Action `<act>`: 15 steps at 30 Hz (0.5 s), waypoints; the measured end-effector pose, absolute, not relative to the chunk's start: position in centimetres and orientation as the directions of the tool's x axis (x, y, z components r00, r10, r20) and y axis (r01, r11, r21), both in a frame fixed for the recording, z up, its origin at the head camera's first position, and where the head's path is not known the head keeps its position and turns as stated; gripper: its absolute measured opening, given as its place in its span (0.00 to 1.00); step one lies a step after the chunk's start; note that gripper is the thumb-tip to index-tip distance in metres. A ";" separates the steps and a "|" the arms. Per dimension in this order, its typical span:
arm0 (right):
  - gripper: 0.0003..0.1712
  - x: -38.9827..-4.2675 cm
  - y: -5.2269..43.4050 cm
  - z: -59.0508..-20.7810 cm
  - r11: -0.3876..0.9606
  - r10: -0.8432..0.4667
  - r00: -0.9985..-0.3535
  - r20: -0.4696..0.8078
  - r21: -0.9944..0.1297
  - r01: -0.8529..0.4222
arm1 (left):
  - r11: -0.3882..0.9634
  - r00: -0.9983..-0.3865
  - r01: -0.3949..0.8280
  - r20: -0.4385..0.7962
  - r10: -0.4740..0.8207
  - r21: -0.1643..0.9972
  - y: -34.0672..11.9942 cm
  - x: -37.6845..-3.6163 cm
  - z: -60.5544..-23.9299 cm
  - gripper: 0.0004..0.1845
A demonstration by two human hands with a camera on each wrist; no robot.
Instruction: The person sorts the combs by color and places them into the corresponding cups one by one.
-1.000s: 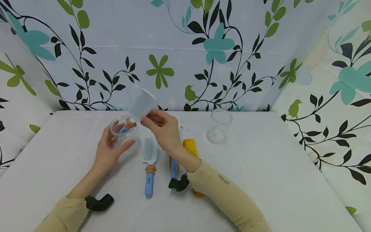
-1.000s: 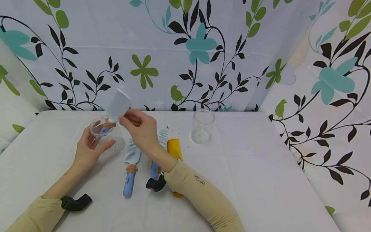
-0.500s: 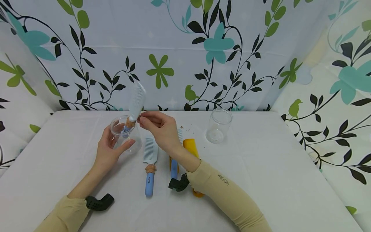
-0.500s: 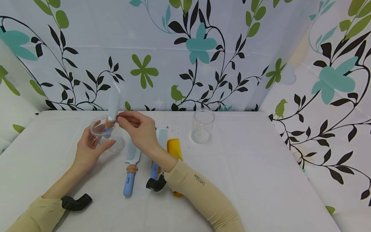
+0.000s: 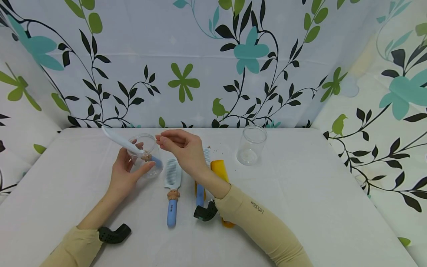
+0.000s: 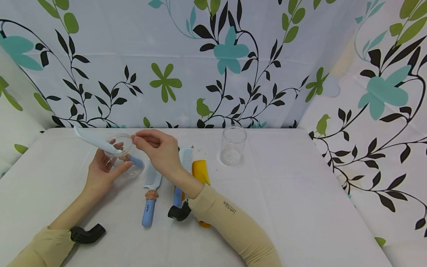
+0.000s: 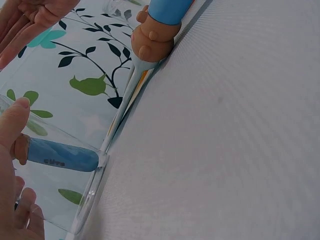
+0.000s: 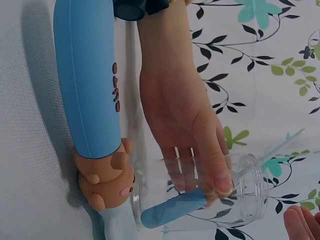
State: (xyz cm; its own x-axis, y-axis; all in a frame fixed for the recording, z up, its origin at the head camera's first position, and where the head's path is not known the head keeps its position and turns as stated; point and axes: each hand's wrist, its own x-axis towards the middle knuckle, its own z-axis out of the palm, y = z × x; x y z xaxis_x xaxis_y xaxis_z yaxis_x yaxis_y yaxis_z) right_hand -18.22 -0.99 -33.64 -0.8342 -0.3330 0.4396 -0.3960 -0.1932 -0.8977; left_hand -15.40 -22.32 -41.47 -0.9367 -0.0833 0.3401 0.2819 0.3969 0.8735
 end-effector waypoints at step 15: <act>0.13 -18.5 -0.6 -33.7 -0.156 -0.343 -0.853 0.395 -0.919 -0.363 | 0.396 -0.934 0.289 0.347 -0.082 0.872 -22.3 -15.4 -41.5 0.44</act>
